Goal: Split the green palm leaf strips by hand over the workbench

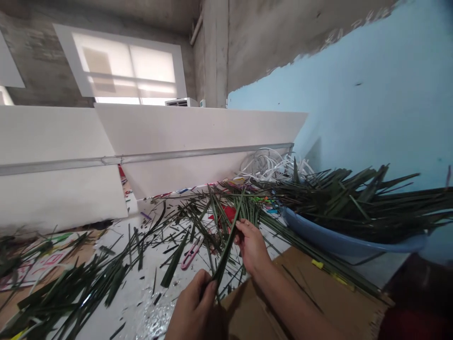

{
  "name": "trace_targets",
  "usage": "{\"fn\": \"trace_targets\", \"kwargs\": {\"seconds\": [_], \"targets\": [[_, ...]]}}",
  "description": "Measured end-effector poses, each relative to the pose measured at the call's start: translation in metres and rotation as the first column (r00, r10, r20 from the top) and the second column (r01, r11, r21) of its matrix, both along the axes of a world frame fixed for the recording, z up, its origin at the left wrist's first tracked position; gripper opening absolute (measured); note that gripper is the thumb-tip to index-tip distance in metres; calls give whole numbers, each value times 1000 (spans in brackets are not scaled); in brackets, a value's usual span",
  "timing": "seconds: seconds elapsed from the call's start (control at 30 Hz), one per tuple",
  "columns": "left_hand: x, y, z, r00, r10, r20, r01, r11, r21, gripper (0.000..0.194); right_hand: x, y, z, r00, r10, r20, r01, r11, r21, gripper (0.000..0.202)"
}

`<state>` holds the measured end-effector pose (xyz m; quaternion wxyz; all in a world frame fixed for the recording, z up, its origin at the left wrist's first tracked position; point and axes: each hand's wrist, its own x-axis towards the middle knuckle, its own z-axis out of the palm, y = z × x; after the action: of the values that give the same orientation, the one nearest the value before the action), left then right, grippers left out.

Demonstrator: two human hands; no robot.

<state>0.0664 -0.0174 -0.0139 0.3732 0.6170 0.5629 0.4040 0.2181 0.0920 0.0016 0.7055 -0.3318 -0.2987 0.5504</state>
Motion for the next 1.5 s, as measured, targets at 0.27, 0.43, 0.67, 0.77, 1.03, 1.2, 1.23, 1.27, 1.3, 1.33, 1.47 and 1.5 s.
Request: {"fn": "trace_targets", "kwargs": {"seconds": [0.27,0.43,0.67,0.77,1.03,1.2,1.23,1.27,1.3,1.33,1.47,1.5], "targets": [[-7,0,14,990,96,-104,-97,995,-4,23,-32,-28,-2,951,209,230,-236,967,98,27],[-13,2,13,963,176,-203,-162,983,83,19,-40,-40,-7,904,301,304,-334,941,61,24],[-22,5,10,966,177,-187,-150,977,152,25,-48,-51,-10,860,387,332,-418,908,25,24],[-21,4,11,970,193,-147,-172,975,144,29,-46,-49,-11,861,390,327,-426,904,44,24],[-15,8,4,969,241,63,-247,960,130,34,-42,-51,-8,857,408,314,-440,897,36,26],[-12,8,4,973,190,128,-200,978,65,35,-42,-52,-6,857,405,319,-433,901,19,24],[-12,8,5,971,191,141,-201,978,55,36,-42,-52,-5,854,406,324,-435,900,17,24],[-12,7,6,969,197,149,-208,977,56,36,-41,-52,-5,853,406,329,-435,900,18,23],[-13,6,8,968,204,148,-215,974,65,36,-41,-52,-5,851,406,334,-437,899,21,23],[-13,5,9,968,209,142,-221,972,78,36,-40,-52,-5,850,405,337,-439,898,27,23],[-15,3,12,966,225,126,-237,967,88,37,-41,-52,-7,844,425,327,-465,884,52,21],[-15,3,11,965,230,126,-242,966,87,37,-41,-52,-8,844,430,322,-469,881,53,21]]}}
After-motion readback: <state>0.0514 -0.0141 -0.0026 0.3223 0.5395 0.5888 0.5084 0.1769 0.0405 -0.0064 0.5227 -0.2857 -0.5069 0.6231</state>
